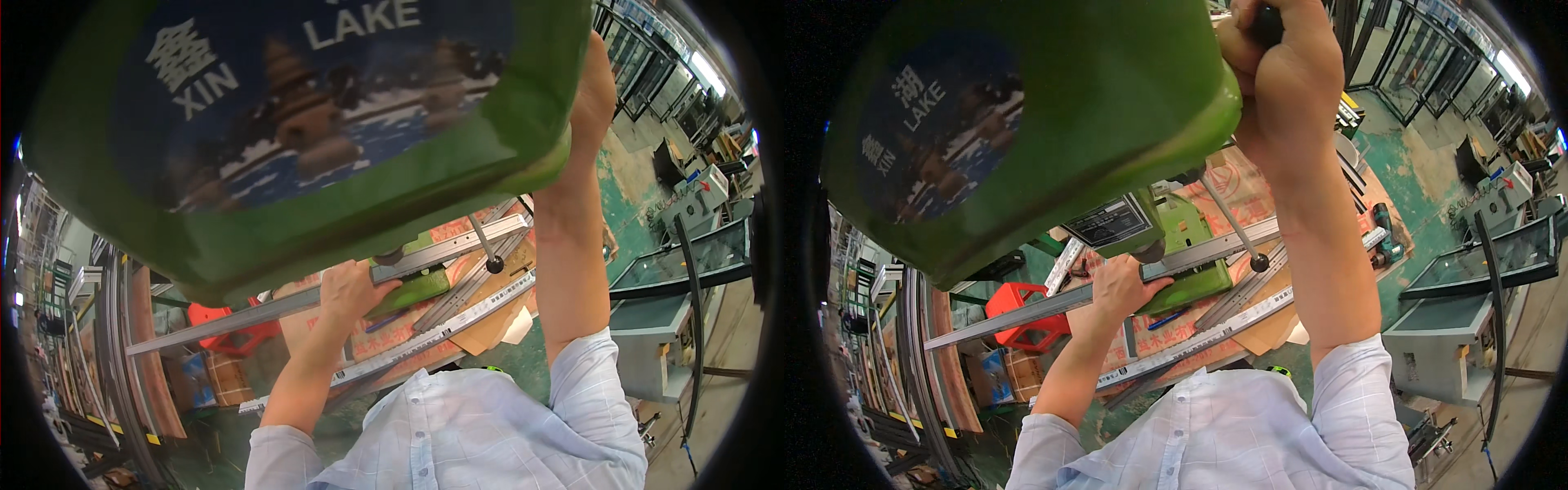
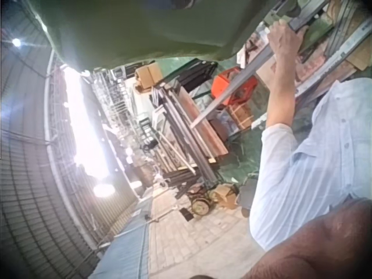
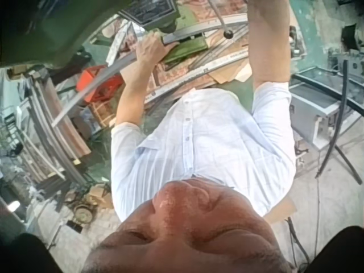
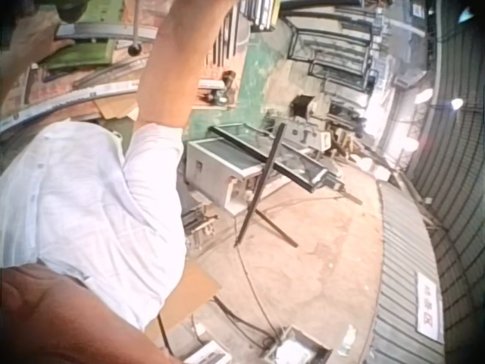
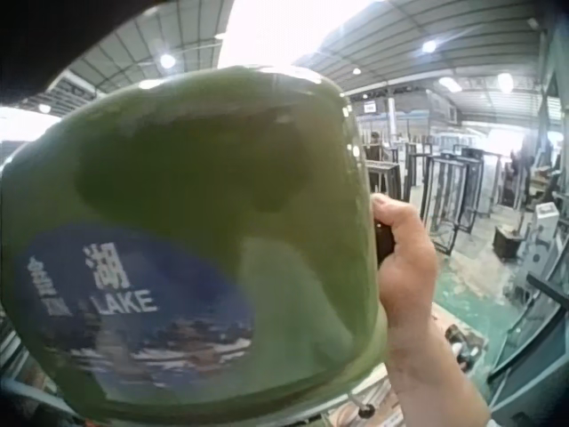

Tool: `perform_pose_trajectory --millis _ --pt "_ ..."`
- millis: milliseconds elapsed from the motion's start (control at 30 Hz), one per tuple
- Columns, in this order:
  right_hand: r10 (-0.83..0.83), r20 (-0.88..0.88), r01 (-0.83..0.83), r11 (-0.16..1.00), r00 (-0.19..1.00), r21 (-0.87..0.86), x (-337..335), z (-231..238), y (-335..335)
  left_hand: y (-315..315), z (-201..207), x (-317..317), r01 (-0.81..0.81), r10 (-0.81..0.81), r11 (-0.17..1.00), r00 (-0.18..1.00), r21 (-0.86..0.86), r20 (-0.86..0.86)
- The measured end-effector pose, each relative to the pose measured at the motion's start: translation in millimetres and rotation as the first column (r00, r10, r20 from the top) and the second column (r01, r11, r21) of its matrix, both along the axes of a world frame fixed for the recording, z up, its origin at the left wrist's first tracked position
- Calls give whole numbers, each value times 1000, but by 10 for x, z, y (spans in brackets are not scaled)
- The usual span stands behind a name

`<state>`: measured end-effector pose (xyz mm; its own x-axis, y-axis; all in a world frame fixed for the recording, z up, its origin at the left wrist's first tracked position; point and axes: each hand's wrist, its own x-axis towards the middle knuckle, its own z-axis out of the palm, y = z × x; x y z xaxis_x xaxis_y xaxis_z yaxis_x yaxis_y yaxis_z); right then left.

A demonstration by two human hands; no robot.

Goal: Drilling holes into aluminum or metal profiles using a bench drill press in a factory setting.

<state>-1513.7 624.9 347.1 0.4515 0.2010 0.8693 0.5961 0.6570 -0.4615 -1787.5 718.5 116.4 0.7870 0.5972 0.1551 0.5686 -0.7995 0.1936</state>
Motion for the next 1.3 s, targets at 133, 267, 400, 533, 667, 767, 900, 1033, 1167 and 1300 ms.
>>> perform_pose_trajectory --millis 133,267,400,533,667,767,900,1033,1167,1300 --pt "-183 94 184 983 979 4 -34 -15 29 -6 1 -2 -20 20 1000 1000 -22 -4" --pt "-339 161 330 940 927 84 -150 -38 -19 -9 -4 1 -28 27 999 999 -30 -27" --pt "416 -221 -417 908 882 45 -203 109 -190 -24 22 1 -24 24 1000 999 -13 -23" --pt "522 -481 -565 822 704 64 -326 200 -231 -34 57 12 6 -7 1000 999 15 44" --pt "609 -464 -644 758 644 101 -341 218 -206 -39 79 30 37 -44 997 993 71 112" --pt "611 -447 -654 753 654 74 -315 224 -204 -38 103 39 32 -39 995 997 95 70" --pt "620 -467 -660 745 631 99 -353 217 -228 -68 140 44 31 -36 996 998 85 56" --pt "599 -405 -624 777 690 85 -439 199 -242 -73 157 54 -40 39 999 997 -17 -59" --pt "507 -384 -516 852 772 87 -490 185 -240 -76 158 59 -26 26 1000 1000 4 -11" --pt "540 -396 -554 827 742 89 -478 115 -284 -85 193 65 19 -21 995 1000 101 16"
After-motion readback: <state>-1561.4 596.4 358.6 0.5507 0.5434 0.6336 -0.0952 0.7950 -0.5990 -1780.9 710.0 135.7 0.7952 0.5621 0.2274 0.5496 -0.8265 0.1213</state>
